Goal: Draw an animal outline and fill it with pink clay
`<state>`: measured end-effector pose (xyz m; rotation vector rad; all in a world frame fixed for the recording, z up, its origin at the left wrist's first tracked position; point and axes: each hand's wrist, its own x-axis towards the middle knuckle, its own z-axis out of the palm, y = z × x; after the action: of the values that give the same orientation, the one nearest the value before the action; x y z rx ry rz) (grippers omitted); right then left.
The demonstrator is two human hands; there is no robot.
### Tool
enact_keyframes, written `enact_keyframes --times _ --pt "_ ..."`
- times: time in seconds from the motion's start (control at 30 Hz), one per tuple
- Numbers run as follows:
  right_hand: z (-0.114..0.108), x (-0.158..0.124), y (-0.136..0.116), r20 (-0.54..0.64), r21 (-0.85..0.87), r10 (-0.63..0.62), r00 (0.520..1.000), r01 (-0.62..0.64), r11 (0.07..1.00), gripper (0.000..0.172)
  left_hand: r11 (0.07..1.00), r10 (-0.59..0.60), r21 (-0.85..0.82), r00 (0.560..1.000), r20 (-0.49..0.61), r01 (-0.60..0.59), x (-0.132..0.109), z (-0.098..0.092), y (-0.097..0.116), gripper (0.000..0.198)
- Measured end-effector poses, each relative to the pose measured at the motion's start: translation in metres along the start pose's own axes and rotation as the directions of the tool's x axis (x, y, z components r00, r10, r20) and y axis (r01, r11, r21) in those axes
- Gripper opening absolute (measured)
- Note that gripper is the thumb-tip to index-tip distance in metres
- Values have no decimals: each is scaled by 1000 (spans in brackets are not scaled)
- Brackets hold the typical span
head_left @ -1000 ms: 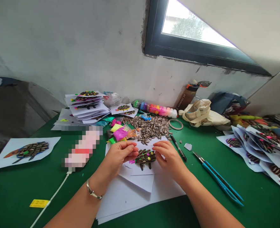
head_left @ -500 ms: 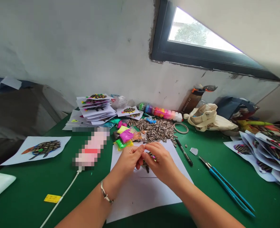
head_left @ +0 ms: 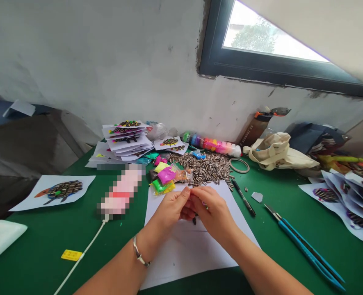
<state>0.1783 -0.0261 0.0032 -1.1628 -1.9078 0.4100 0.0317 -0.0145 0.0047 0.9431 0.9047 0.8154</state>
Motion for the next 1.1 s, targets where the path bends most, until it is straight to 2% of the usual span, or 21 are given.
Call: enact_keyframes --times 0.13,0.27,0.33,0.43,0.57,0.7,0.9,1.1 --pt "-3 1 -3 17 -132 -161 987 162 978 22 1000 -10 16 998 70 9 -4 3 2 56" --pt "-8 2 1 16 -157 -133 991 133 978 27 998 -20 55 993 113 14 -8 4 5 62" --pt "-12 3 7 -10 -126 -59 998 58 990 24 999 -33 40 998 61 30 -7 2 7 64" --pt "-18 4 19 -35 -96 62 997 -65 993 17 999 -35 3 995 -90 35 -4 -5 11 65" --pt "-20 4 32 36 -120 135 990 -130 984 15 1000 13 -8 982 -190 -15 1 -13 15 59" --pt "-14 3 36 93 -205 108 990 -87 975 21 999 34 13 979 -201 -32 1 -15 16 56" --pt "-8 3 36 201 -332 49 978 21 943 18 999 36 29 975 -220 -31 0 -13 17 53" --pt "-6 2 29 266 -405 77 961 39 914 16 999 41 42 979 -201 -33 2 -16 15 50"
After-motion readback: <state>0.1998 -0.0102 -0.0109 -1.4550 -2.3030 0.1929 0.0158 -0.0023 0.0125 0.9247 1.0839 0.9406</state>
